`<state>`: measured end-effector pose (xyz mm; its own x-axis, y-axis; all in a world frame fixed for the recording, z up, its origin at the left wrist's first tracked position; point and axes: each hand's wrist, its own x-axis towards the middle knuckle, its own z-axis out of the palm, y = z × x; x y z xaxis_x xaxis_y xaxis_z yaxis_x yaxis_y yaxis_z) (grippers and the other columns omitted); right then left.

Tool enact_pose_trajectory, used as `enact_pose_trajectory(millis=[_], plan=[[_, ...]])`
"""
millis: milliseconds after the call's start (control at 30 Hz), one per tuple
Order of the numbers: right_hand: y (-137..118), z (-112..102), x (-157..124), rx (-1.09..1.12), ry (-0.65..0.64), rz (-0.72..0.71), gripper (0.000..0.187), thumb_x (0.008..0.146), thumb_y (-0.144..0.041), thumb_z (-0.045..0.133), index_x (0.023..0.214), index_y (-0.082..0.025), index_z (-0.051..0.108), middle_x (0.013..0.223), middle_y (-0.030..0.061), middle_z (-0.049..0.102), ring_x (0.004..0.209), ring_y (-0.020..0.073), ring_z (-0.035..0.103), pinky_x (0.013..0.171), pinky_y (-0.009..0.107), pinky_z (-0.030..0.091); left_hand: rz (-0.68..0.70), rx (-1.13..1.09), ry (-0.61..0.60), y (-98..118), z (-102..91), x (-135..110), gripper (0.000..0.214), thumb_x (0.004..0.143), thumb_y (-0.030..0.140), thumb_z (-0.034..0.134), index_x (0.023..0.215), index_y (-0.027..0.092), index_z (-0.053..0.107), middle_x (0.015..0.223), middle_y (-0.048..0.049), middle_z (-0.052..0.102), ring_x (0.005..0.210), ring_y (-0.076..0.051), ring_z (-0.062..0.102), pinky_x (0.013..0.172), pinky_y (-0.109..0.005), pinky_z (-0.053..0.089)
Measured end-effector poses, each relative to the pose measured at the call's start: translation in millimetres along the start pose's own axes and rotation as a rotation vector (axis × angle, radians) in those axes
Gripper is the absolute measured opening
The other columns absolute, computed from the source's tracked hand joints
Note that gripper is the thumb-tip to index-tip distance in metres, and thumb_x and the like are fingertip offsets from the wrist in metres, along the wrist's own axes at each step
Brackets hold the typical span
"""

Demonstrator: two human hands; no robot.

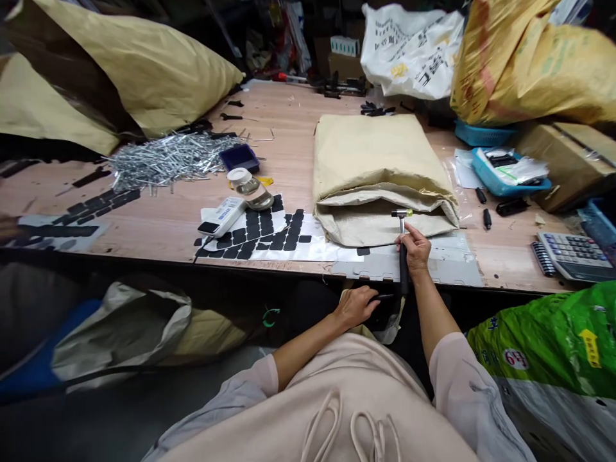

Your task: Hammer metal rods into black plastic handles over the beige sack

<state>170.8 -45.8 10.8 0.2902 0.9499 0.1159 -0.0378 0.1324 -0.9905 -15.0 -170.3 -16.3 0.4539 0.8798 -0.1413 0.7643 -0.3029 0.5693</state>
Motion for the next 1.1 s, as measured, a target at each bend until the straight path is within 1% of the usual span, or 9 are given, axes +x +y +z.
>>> enact_pose_trajectory(millis=[100,167,300,400,500,600,767,900,1100], plan=[[-1,0,0,0.001,0.018,-0.002,0.048,0.071,-0.032,0.07,0.116,-0.013,0.072,0.061,-0.0025,0.066,0.044,0.0115,0.052,0.048,0.026,0.041,-0.06,-0.094,-0.059,10,-28.6,17,0.035,0.085,0.042,0.066,0.115,0.026,0.071,0.087,-0.0027,0.073,0.081,-0.019,0.067,0.071,-0.027,0.049],[-1,0,0,0.014,0.026,0.0,0.048,0.07,-0.031,0.07,0.114,-0.013,0.073,0.061,-0.0024,0.066,0.043,0.0114,0.051,0.048,0.026,0.04,-0.04,-0.203,-0.041,13,-56.5,40,0.029,0.083,0.045,0.066,0.101,0.023,0.076,0.073,-0.0011,0.07,0.07,-0.017,0.064,0.067,-0.026,0.047],[-2,1,0,0.01,0.006,0.008,0.046,0.072,-0.031,0.069,0.114,-0.014,0.073,0.061,-0.0022,0.066,0.043,0.0115,0.052,0.048,0.027,0.041,-0.132,-0.262,0.236,-4,-103.0,102,0.025,0.088,0.036,0.059,0.088,0.019,0.077,0.08,-0.0042,0.071,0.072,-0.016,0.062,0.071,-0.027,0.047],[-2,2,-1,-0.027,-0.02,-0.002,0.046,0.074,-0.033,0.067,0.116,-0.015,0.072,0.062,-0.0022,0.066,0.044,0.0118,0.052,0.05,0.028,0.043,-0.277,-0.039,0.394,-27,-117.1,145,0.022,0.089,0.024,0.057,0.103,0.019,0.073,0.108,-0.0114,0.068,0.1,-0.025,0.061,0.086,-0.034,0.048],[-2,2,0,-0.043,-0.036,0.006,0.047,0.076,-0.034,0.066,0.118,-0.015,0.071,0.063,-0.0021,0.066,0.045,0.0118,0.052,0.05,0.028,0.044,-0.317,0.115,0.458,-41,-121.6,176,0.031,0.091,0.021,0.052,0.119,0.02,0.064,0.127,-0.0159,0.058,0.12,-0.032,0.051,0.099,-0.044,0.042],[0,2,1,-0.04,-0.042,0.014,0.048,0.075,-0.034,0.066,0.119,-0.014,0.071,0.062,-0.0022,0.066,0.045,0.0117,0.052,0.05,0.028,0.044,-0.318,0.163,0.485,-46,-126.5,199,0.033,0.091,0.02,0.052,0.122,0.02,0.06,0.133,-0.0167,0.053,0.127,-0.034,0.044,0.105,-0.048,0.036],[0,2,1,-0.055,-0.048,0.007,0.046,0.076,-0.033,0.066,0.118,-0.015,0.071,0.063,-0.0024,0.065,0.045,0.0118,0.052,0.05,0.028,0.044,-0.376,0.2,0.356,-55,-131.4,226,0.024,0.089,0.017,0.053,0.108,0.016,0.068,0.122,-0.0169,0.061,0.125,-0.034,0.046,0.107,-0.049,0.033],[0,1,1,-0.044,-0.05,-0.01,0.043,0.075,-0.031,0.066,0.115,-0.015,0.072,0.062,-0.0027,0.065,0.045,0.012,0.053,0.052,0.028,0.045,-0.378,0.21,0.348,-60,-122.3,221,0.031,0.092,0.012,0.043,0.107,0.018,0.071,0.113,-0.0161,0.063,0.114,-0.031,0.055,0.1,-0.046,0.038],[3,0,3,-0.018,-0.035,-0.022,0.042,0.072,-0.029,0.068,0.112,-0.016,0.073,0.06,-0.0035,0.065,0.043,0.0117,0.052,0.05,0.028,0.045,-0.181,0.163,0.473,-50,-94.6,187,0.039,0.094,0.014,0.045,0.127,0.024,0.063,0.119,-0.013,0.06,0.115,-0.03,0.052,0.098,-0.043,0.04]])
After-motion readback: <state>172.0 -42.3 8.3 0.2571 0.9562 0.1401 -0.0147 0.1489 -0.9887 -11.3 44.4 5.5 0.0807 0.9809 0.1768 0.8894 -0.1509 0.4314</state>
